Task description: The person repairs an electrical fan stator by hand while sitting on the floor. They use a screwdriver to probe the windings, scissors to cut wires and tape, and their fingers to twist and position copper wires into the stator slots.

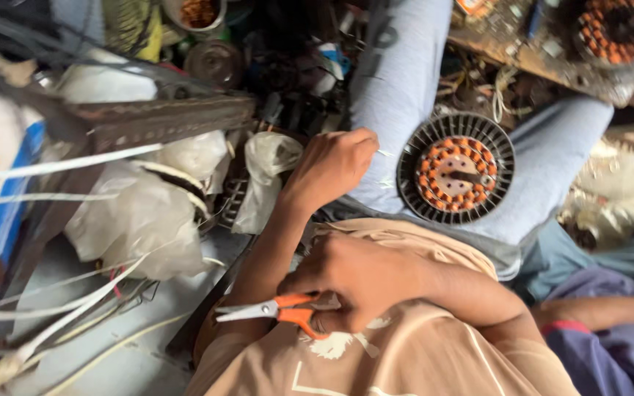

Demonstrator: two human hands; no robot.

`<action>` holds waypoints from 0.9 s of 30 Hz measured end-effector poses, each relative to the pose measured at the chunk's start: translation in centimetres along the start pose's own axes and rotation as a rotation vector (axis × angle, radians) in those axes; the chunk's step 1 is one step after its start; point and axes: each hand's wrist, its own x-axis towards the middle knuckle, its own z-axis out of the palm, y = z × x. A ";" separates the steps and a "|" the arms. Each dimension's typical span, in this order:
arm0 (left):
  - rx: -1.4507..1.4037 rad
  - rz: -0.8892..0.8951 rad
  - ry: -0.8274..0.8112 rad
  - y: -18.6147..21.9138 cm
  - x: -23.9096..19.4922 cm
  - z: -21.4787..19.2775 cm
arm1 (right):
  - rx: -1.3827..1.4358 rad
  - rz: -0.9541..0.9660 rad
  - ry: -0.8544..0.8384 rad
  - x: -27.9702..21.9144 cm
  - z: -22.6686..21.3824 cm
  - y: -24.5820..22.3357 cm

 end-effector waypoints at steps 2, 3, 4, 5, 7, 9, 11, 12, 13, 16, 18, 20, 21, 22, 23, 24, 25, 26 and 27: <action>-0.037 0.033 0.012 -1.1 0.2 1.9 | 0.001 0.026 0.032 -0.2 -0.6 0.2; -0.053 0.047 0.019 -1.5 0.3 2.6 | 0.006 0.044 0.039 -0.4 -0.8 0.2; -0.070 0.083 0.044 -2.0 0.3 3.1 | 0.011 0.059 0.042 -0.6 -1.0 0.1; -0.087 0.118 0.068 -2.4 0.2 3.6 | 0.016 0.074 0.045 -0.6 -1.1 0.2; -0.088 0.143 0.075 -3.1 0.2 4.5 | -0.009 0.049 0.052 -0.4 -1.0 0.5; -0.058 0.134 0.049 -3.6 0.4 5.1 | -0.026 0.044 0.053 -0.2 -1.0 0.7; -0.088 0.168 0.045 -3.9 0.3 5.2 | -0.032 0.059 0.052 -0.2 -0.9 0.8; -0.104 0.182 0.043 -3.9 0.2 5.2 | -0.035 0.052 0.059 -0.3 -1.0 0.8; -0.129 0.165 0.040 -3.8 0.2 5.2 | -0.039 0.045 0.066 -0.3 -1.1 0.9; -0.199 0.116 0.046 -3.5 0.3 4.4 | -0.028 0.030 0.080 -0.3 -1.2 1.2; -0.241 0.094 0.074 -3.3 0.5 3.3 | -0.012 0.017 0.104 -0.2 -1.4 1.1; -0.264 0.086 0.222 -3.0 0.4 1.8 | 0.012 -0.005 0.143 -0.2 -1.6 1.0; -0.274 0.083 0.297 -2.9 0.2 0.9 | 0.017 -0.017 0.171 -0.2 -1.7 1.0; -0.262 0.102 0.391 -3.0 -0.1 -0.2 | 0.025 -0.026 0.200 -0.3 -1.7 1.0; -0.248 0.121 0.485 -3.1 -0.5 -1.3 | 0.033 -0.035 0.229 -0.4 -1.8 0.9; -0.236 0.100 0.597 -3.0 -1.2 -2.6 | 0.022 -0.027 0.299 -0.5 -1.8 1.0; -0.222 0.079 0.710 -2.8 -2.3 -3.8 | 0.012 -0.020 0.369 -0.6 -1.6 0.9; -0.118 0.100 0.843 -2.6 -3.4 -5.2 | 0.001 -0.020 0.431 -0.6 -1.6 1.0; -0.010 0.121 0.975 -2.3 -4.5 -6.4 | 0.085 -0.094 0.504 -0.6 -1.5 1.1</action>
